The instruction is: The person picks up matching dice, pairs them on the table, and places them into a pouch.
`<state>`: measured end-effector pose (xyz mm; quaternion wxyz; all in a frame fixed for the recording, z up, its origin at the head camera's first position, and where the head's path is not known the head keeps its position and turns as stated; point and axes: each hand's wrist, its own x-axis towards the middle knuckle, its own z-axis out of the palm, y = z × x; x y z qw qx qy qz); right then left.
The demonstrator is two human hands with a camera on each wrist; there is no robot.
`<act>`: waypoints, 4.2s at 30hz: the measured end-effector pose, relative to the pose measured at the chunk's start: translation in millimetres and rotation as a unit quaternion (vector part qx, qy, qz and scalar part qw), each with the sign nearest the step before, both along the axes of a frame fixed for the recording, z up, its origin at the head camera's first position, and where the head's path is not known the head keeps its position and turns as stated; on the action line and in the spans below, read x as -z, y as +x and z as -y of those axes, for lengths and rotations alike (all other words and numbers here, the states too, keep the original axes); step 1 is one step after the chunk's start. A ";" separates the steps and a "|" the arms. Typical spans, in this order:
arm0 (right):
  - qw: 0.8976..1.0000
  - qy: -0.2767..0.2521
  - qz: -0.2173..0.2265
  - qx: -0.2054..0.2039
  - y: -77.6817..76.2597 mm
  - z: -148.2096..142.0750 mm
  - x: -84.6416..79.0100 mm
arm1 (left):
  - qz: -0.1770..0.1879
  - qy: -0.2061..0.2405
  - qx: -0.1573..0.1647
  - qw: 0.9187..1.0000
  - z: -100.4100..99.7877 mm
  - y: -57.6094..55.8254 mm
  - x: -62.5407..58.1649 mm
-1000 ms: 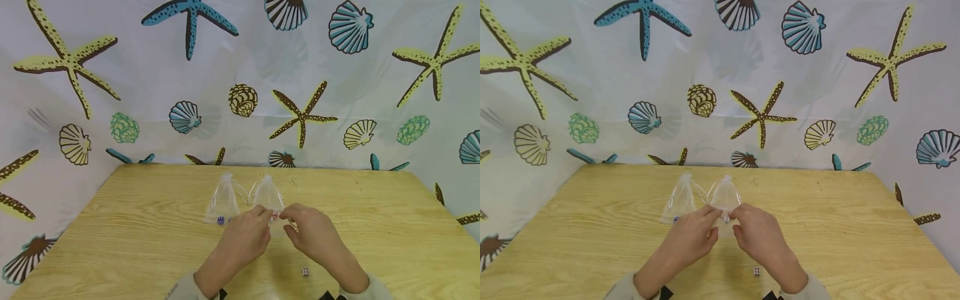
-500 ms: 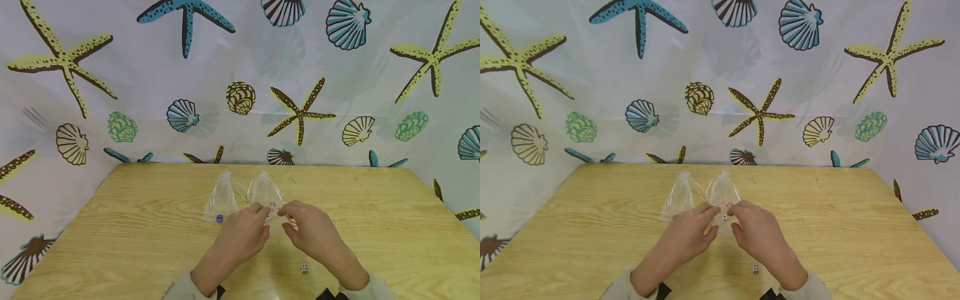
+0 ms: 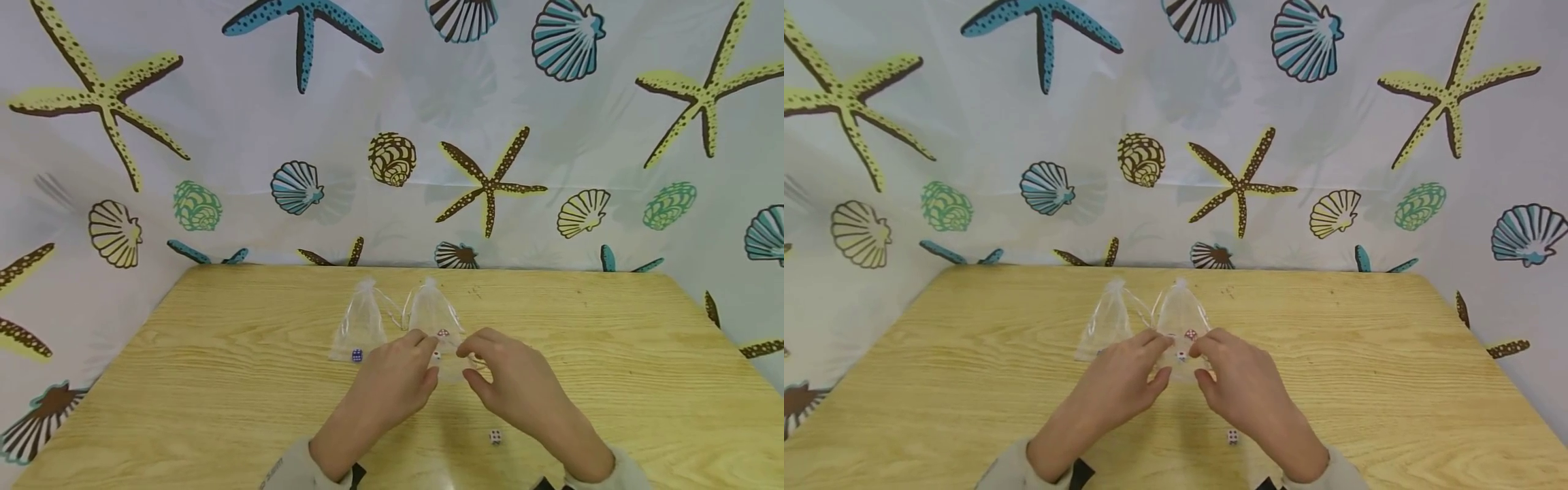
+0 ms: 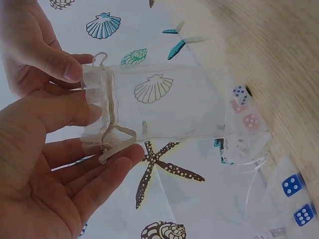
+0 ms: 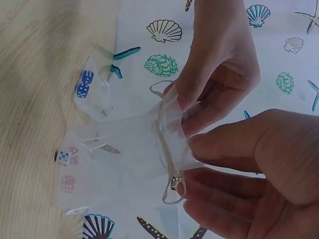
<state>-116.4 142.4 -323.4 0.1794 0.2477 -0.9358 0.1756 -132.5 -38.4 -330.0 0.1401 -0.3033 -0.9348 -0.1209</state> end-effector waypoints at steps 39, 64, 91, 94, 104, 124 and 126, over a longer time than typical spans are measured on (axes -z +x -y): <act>0.959 -0.050 0.278 -0.025 13.9 -39.8 62.0 | -0.013 -0.018 -0.009 1.000 -0.1 1.1 0.0; 0.969 -0.043 0.244 -0.018 11.6 -38.9 50.2 | -0.012 -0.022 0.001 1.000 -1.9 2.4 1.7; 0.989 -0.090 0.108 -0.048 0.9 -16.4 -12.2 | -0.024 -0.021 -0.003 0.999 -1.7 1.7 2.4; 0.989 -0.097 0.103 -0.047 1.3 -11.4 -14.0 | -0.020 -0.019 -0.001 1.000 -2.0 2.5 3.1; 0.994 -0.083 0.067 -0.029 -1.2 6.9 -11.3 | -0.028 -0.026 0.000 0.999 -3.2 2.5 2.8; 0.994 -0.052 0.091 -0.034 -5.4 7.3 -3.1 | -0.015 0.001 0.003 1.000 -1.7 3.4 -0.6; 0.991 -0.059 0.106 -0.048 -5.5 4.6 -3.9 | -0.001 0.014 0.011 1.000 -1.1 3.7 -1.2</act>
